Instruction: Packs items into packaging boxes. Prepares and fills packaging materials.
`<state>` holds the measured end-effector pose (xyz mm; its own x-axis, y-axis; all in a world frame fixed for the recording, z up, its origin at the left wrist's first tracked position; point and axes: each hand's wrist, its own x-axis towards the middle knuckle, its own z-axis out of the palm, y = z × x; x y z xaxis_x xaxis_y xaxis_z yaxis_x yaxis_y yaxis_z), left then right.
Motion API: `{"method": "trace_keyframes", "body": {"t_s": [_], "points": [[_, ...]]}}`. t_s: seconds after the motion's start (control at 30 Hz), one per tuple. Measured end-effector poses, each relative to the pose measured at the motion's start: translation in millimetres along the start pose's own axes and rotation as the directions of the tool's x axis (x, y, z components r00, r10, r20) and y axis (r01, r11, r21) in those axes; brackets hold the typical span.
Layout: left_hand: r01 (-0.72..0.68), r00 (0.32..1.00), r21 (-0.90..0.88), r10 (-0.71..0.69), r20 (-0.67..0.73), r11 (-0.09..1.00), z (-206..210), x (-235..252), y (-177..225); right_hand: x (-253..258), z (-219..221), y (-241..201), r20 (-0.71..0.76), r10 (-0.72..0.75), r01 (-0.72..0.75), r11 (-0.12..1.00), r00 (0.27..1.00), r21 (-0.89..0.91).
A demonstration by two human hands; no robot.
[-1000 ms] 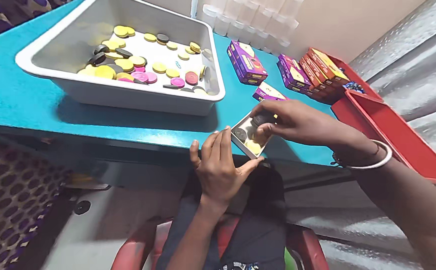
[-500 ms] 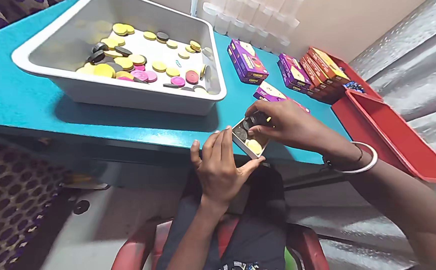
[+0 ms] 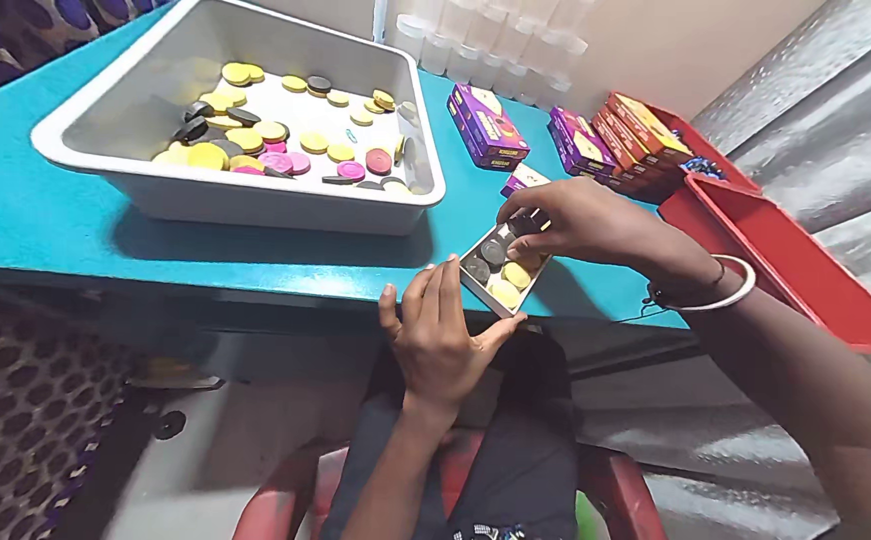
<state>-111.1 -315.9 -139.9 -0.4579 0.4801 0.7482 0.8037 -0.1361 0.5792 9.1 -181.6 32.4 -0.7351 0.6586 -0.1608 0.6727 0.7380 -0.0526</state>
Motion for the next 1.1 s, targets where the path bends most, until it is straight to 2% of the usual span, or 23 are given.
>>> {"method": "trace_keyframes", "body": {"t_s": [0.23,0.43,0.63,0.8,0.93,1.1], "points": [[0.003,1.000,-0.007,-0.003,-0.004,1.000,0,0,0,5,1,-1,0.026,0.051,-0.052,0.997,0.998,0.050],[0.005,1.000,0.000,-0.005,-0.001,1.000,-2,0,0,6,4,0,-0.006,0.050,-0.049,0.995,0.999,0.081],[0.004,1.000,0.003,-0.004,0.001,1.000,-2,0,0,7,-9,18,-0.052,0.122,-0.122,0.993,0.991,0.000],[0.003,1.000,0.003,-0.003,0.014,1.000,-2,0,-1,9,-9,26,-0.002,0.142,-0.142,0.988,0.990,0.066],[0.004,1.000,0.000,-0.004,0.009,1.000,-1,0,-1,7,-2,28,-0.041,0.112,-0.110,0.993,0.993,0.042],[0.007,1.000,-0.002,-0.007,0.007,1.000,-2,0,-1,7,2,21,-0.045,0.145,-0.142,0.988,0.988,0.066]]}}
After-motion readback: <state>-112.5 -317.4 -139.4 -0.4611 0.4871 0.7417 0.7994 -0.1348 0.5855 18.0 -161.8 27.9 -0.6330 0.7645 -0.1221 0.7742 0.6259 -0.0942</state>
